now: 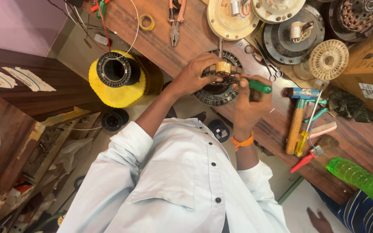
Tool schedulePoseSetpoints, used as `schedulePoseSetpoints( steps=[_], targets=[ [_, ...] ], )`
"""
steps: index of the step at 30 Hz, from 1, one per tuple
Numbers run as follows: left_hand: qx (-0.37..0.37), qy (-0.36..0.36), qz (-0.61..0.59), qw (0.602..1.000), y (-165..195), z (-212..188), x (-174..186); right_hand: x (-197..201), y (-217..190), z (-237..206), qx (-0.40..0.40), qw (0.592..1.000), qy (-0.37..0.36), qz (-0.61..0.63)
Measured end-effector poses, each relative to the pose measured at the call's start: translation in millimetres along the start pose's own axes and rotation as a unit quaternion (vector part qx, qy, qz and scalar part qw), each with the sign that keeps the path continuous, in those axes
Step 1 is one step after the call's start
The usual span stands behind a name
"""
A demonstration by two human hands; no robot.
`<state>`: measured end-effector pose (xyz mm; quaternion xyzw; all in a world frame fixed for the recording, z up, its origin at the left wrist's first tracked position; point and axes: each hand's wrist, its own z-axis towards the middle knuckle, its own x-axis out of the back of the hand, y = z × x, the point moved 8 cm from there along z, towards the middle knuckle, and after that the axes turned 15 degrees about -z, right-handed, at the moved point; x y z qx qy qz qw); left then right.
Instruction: The person works on an electric motor armature at a cluttered workbench, holding and turning the rotor while fitting components into its slots by hand. They use a screwdriver to work on the armature and use scissors and pliers on the motor parts, adjusting the piece repeatedly with both hands.
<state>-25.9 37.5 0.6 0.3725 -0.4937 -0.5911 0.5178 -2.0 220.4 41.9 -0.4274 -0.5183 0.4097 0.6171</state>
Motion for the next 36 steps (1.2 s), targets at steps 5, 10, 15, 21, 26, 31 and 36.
schedulePoseSetpoints(
  steps=[5, 10, 15, 21, 26, 31, 36],
  targets=[
    [-0.047, -0.011, 0.010, 0.999, 34, 3, 6, 35, 18, 13, 0.038, 0.997, 0.033, 0.062],
    [-0.008, 0.050, 0.067, 0.996, 49, 5, 7, 79, 97, -8, -0.060, 0.993, 0.076, 0.062],
    [0.029, 0.015, 0.137, 0.990, 45, 13, 10, 96, 175, -67, -0.162, 0.982, 0.068, 0.062],
    [0.121, 0.034, 0.042, 0.991, 23, 15, 24, 97, 220, -93, -0.251, 0.948, 0.098, 0.172],
    [0.181, 0.040, -0.056, 0.981, 2, 6, 22, 90, 229, -72, -0.293, 0.937, 0.095, 0.167],
    [0.200, 0.017, -0.148, 0.968, -5, 4, 21, 84, 220, -45, -0.287, 0.951, 0.080, 0.078],
    [0.155, 0.084, -0.093, 0.980, 3, -2, 22, 79, 213, -34, -0.274, 0.958, 0.065, 0.055]
  ],
)
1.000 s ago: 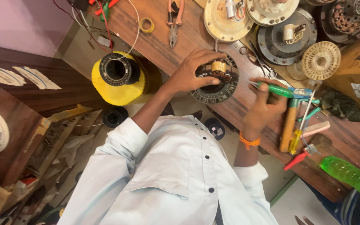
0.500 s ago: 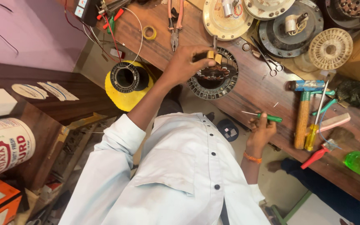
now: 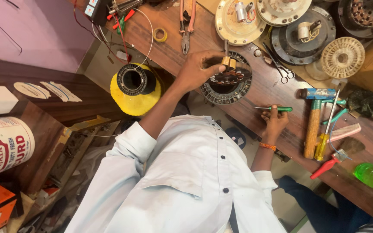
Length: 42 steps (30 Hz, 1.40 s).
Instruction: The person works on an electric motor armature at a cluttered workbench, holding and turning the rotor while fitting components into its slots by hand. They use a screwdriver to work on the armature and use scissors and pliers on the motor parts, adjusting the piece repeatedly with both hands.
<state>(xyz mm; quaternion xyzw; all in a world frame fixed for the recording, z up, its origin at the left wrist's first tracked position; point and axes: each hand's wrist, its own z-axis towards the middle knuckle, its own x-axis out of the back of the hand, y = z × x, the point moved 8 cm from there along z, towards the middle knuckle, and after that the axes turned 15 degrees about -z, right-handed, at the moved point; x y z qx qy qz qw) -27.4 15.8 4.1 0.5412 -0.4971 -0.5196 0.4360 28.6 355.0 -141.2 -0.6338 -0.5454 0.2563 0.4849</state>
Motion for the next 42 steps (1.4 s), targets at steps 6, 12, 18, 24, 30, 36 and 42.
schedulePoseSetpoints(
  steps=[6, 12, 18, 24, 30, 36, 42],
  targets=[
    [-0.084, 0.050, 0.087, 0.991, 25, -12, -4, -4, 4, -3, 0.014, 1.000, -0.006, -0.003],
    [-0.274, 0.047, 0.311, 0.909, 91, -33, -29, 7, 13, -4, -0.010, 1.000, 0.016, 0.005],
    [-0.161, 0.026, 0.314, 0.935, 96, 12, -17, 8, 9, -1, -0.025, 1.000, -0.002, -0.004],
    [-0.180, -0.026, 0.223, 0.958, 93, 38, -4, 25, 8, 2, -0.056, 0.996, 0.060, -0.046],
    [-0.303, -0.007, 0.287, 0.909, 102, 23, -24, -30, -97, -12, 0.261, 0.953, -0.077, -0.131],
    [-0.303, -0.035, 0.209, 0.929, 103, 10, -38, -126, -215, -69, 0.432, 0.839, -0.102, -0.315],
    [-0.176, 0.050, 0.069, 0.981, 48, -26, -2, -138, -246, -83, 0.430, 0.840, -0.071, -0.323]
  ],
)
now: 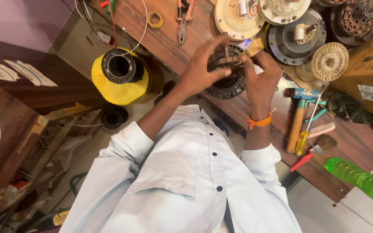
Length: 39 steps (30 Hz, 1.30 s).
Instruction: The person works on an electric motor armature at a cluttered workbench, holding and turning the rotor while fitting components into its slots by hand. They use a screwdriver to work on the armature and use scissors and pliers on the motor parts, adjusting the piece repeatedly with both hands.
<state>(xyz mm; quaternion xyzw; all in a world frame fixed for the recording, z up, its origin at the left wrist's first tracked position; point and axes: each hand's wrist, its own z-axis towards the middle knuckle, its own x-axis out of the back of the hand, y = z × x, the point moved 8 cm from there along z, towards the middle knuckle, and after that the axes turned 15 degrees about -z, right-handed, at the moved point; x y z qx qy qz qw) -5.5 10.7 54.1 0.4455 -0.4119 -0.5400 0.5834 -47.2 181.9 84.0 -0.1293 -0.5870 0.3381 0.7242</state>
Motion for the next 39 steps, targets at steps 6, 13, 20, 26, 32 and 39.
schedulePoseSetpoints(
  steps=[6, 13, 20, 26, 32, 39],
  targets=[
    [0.020, 0.049, -0.043, 0.998, -40, -20, -7, 4, -23, -5, 0.029, 0.994, 0.037, -0.103],
    [0.016, 0.112, -0.041, 0.993, -54, -23, -12, 3, -16, -17, -0.067, 0.997, 0.029, 0.012],
    [0.024, 0.104, -0.057, 0.993, -63, -18, -10, 18, -7, -48, -0.133, 0.970, 0.190, 0.074],
    [-0.054, 0.066, -0.005, 0.996, -22, -13, 8, 31, 98, -52, -0.233, 0.958, 0.046, 0.159],
    [-0.039, 0.033, -0.041, 0.998, -9, -38, 32, -35, 207, -128, -0.462, 0.792, 0.001, 0.399],
    [0.077, 0.027, 0.021, 0.996, -67, -105, 69, -44, 201, -174, -0.390, 0.818, -0.044, 0.421]
  ],
)
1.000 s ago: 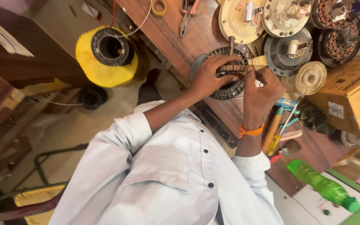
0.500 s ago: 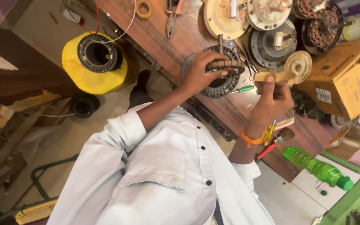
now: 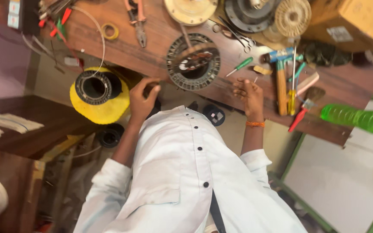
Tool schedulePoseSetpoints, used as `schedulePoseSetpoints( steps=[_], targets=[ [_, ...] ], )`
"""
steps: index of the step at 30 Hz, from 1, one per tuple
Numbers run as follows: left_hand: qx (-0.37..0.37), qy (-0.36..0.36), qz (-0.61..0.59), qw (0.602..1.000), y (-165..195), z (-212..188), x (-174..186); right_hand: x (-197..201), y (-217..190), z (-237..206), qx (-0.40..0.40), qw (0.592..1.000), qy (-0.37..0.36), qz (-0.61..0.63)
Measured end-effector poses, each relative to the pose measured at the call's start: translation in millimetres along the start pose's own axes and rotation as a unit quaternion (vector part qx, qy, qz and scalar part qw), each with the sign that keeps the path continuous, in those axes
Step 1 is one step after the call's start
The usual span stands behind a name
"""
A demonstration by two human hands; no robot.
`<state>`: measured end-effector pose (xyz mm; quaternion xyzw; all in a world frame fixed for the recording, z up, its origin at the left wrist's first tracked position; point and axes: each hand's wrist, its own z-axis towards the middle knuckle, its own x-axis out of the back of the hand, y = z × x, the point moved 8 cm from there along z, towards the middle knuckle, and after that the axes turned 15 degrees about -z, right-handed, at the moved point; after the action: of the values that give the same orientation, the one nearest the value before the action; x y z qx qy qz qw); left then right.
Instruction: The person works on an electric motor armature at a cluttered workbench, holding and turning the rotor while fitting components into its slots by hand. They use a screwdriver to work on the armature and use scissors and pliers on the motor parts, adjusting the piece repeatedly with both hands.
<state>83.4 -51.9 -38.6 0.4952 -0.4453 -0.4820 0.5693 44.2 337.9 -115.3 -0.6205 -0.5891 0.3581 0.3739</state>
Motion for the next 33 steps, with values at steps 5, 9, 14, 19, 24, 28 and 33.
schedulePoseSetpoints(
  steps=[5, 9, 14, 19, 24, 28, 33],
  targets=[
    [0.239, 0.010, 0.059, 0.969, -77, -46, -1, 28, 10, -14, 0.039, 0.986, 0.110, -0.119],
    [0.273, -0.227, 0.195, 0.914, -87, -75, -37, 101, 27, -59, 0.014, 0.950, 0.285, -0.128],
    [0.305, -0.310, 0.224, 0.872, -90, -96, -65, 210, 42, -134, 0.030, 0.855, 0.517, -0.033],
    [0.311, -0.283, 0.261, 0.869, -97, -101, -70, 250, 121, -165, -0.064, 0.851, 0.516, 0.070],
    [0.287, -0.362, 0.232, 0.856, -98, -99, -111, 173, 175, -188, -0.147, 0.889, 0.175, -0.396],
    [0.199, -0.456, 0.253, 0.830, -88, -92, -162, 102, 236, -264, -0.312, 0.932, 0.182, -0.027],
    [0.133, -0.572, 0.213, 0.781, -62, -94, -221, 51, 274, -343, -0.359, 0.903, 0.235, -0.035]
  ],
)
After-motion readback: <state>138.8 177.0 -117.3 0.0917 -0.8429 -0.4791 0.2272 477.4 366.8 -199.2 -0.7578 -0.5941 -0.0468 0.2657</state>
